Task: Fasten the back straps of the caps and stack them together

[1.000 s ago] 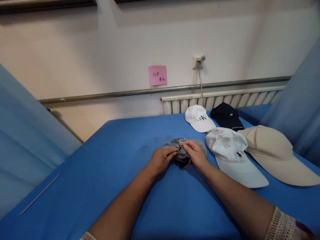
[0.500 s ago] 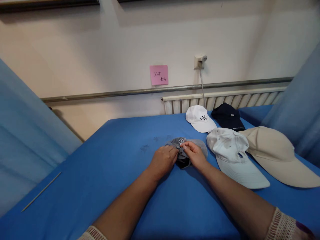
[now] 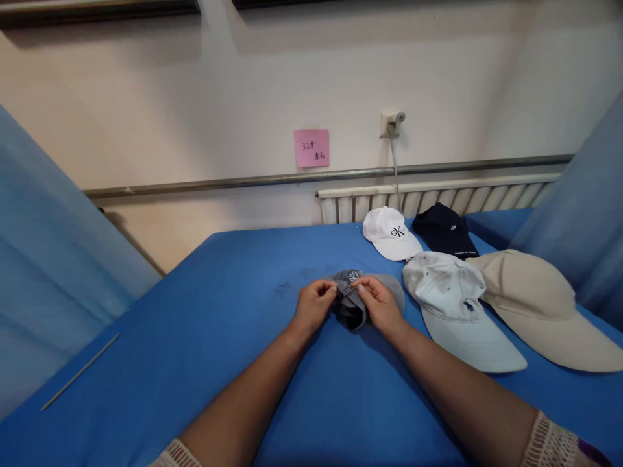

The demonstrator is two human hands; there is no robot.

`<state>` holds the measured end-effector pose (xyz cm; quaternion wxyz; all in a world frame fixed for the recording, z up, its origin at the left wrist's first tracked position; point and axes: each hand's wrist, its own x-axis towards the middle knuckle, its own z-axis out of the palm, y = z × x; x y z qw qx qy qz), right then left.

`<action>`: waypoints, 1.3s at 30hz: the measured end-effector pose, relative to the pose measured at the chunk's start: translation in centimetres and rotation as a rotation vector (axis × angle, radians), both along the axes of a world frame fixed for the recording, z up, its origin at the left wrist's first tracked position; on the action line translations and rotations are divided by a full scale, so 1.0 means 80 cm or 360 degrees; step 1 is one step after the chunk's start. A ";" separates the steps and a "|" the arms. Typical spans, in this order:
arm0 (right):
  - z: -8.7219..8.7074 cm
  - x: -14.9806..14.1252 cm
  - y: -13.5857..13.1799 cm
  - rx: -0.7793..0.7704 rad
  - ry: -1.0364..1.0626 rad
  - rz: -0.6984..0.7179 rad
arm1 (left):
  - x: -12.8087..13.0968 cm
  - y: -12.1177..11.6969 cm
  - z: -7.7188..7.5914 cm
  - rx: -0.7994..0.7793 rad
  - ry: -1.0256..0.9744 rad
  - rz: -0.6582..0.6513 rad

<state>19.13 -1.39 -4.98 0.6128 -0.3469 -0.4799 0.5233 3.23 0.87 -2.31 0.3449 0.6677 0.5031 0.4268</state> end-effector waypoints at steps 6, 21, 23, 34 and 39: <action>-0.003 0.003 0.005 -0.0026 -0.0034 0.0008 | -0.011 -0.013 0.017 0.0523 0.0621 -0.0391; -0.003 0.004 0.004 -0.0037 -0.0026 0.0010 | -0.011 -0.006 0.018 0.0346 0.0461 -0.0396; -0.002 0.003 0.004 -0.0040 -0.0024 0.0046 | -0.011 -0.012 0.020 0.0551 0.0670 -0.0352; 0.012 -0.010 -0.009 -0.0079 -0.0088 0.0256 | -0.031 0.018 0.004 0.0392 0.0625 0.0371; 0.012 -0.013 -0.009 -0.0082 -0.0089 0.0282 | -0.030 0.029 -0.006 0.0198 0.0436 0.0420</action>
